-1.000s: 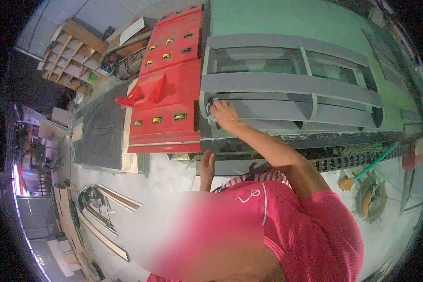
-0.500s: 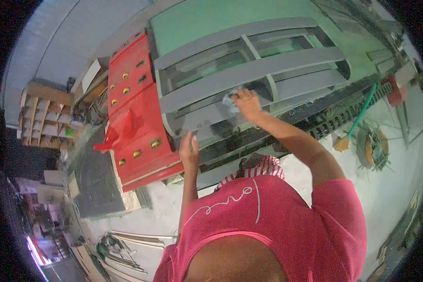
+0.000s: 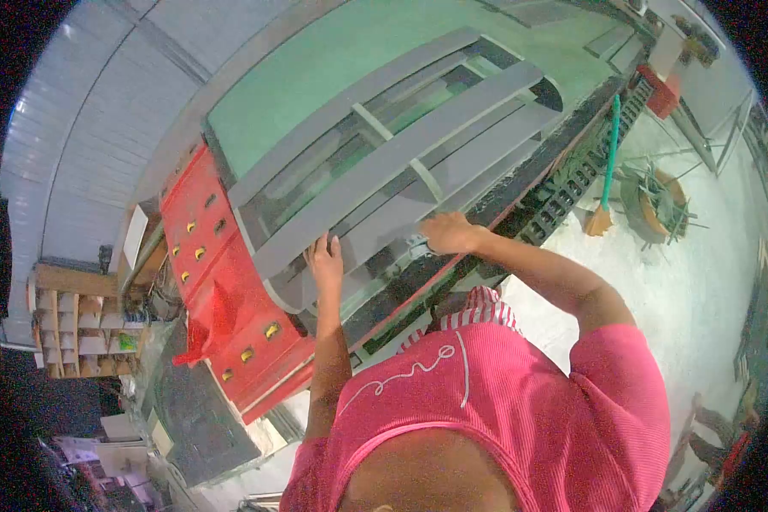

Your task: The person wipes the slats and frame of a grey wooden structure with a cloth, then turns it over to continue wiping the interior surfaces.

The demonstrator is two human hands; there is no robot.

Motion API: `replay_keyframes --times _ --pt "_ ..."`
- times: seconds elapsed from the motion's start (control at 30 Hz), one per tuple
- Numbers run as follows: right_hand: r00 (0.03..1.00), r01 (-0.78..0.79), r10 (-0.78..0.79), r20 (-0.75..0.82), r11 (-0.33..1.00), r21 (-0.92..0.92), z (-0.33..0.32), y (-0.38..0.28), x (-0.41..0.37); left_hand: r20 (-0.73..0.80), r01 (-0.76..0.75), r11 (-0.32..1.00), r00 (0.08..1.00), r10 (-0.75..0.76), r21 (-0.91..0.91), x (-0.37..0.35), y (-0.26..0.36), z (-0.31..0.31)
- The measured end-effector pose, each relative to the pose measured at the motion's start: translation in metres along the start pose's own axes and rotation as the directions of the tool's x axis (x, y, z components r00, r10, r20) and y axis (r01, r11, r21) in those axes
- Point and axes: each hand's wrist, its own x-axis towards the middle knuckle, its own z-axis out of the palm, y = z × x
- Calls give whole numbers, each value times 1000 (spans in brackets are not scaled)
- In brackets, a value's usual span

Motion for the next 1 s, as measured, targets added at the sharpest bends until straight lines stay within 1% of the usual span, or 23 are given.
replay_keyframes --times 0.03,0.07,0.1,0.17,0.2,0.23,0.27,0.3,0.37,0.43,0.47,0.5,0.53,0.57,0.63,0.67,0.73,0.77,0.83,0.87,0.9,0.97,1.0 --pt "1000 21 -20 -6 979 202 1 10 -8 15 49 997 999 -50 63 1 2 2" --pt "998 -62 60 16 950 307 -2 22 -9 22 45 997 999 -47 66 1 4 4" --pt "998 -64 61 20 946 317 -8 37 -12 -1 50 995 999 -50 88 1 9 3" --pt "972 -135 208 -110 874 467 -22 66 -15 -15 47 992 999 -45 116 1 11 4" --pt "971 -137 212 -108 869 476 -23 75 -11 -21 42 994 999 -40 105 1 9 4" --pt "897 -203 344 -279 879 431 -21 84 -5 -29 36 995 999 -33 93 2 8 4" --pt "776 -279 449 -443 874 397 -16 92 1 -23 25 995 999 -23 95 2 8 4" --pt "771 -284 459 -442 868 407 -5 95 11 -20 36 993 999 -34 111 2 9 3" --pt "703 -186 343 -623 934 304 19 96 43 -20 35 991 999 -32 126 4 17 3" --pt "697 -214 265 -666 964 160 28 71 58 -74 -4 988 997 16 156 5 23 1" --pt "694 -214 271 -666 962 169 27 74 57 -83 -12 988 996 25 157 7 26 1" --pt "695 -173 261 -669 965 197 25 77 55 -78 -18 986 996 32 163 7 27 1" --pt "697 -130 250 -672 966 223 23 82 54 -81 26 987 997 -13 156 7 28 3" --pt "698 -128 253 -670 965 230 24 89 53 -83 73 986 995 -61 149 6 28 4" --pt "698 -85 156 -699 987 136 24 110 49 -93 75 983 994 -60 166 6 24 7" --pt "701 -79 152 -697 988 136 24 121 46 -94 79 981 994 -63 179 5 23 9" --pt "660 -106 173 -731 985 138 14 145 34 -109 78 974 992 -55 213 6 23 12" --pt "663 -97 163 -730 986 132 14 162 33 -115 88 972 991 -64 216 5 23 12" --pt "656 -232 219 -723 969 82 12 204 32 -78 172 966 984 -160 194 4 23 12" --pt "630 -253 218 -746 965 68 10 227 31 -81 131 967 990 -116 219 2 15 14" --pt "603 -275 216 -768 960 55 7 250 29 -87 141 966 988 -125 218 3 17 14" --pt "602 -337 287 -745 937 88 6 304 33 -101 148 961 987 -127 232 4 24 13" --pt "607 -400 316 -729 914 64 3 332 34 -78 167 951 985 -152 261 3 18 14"
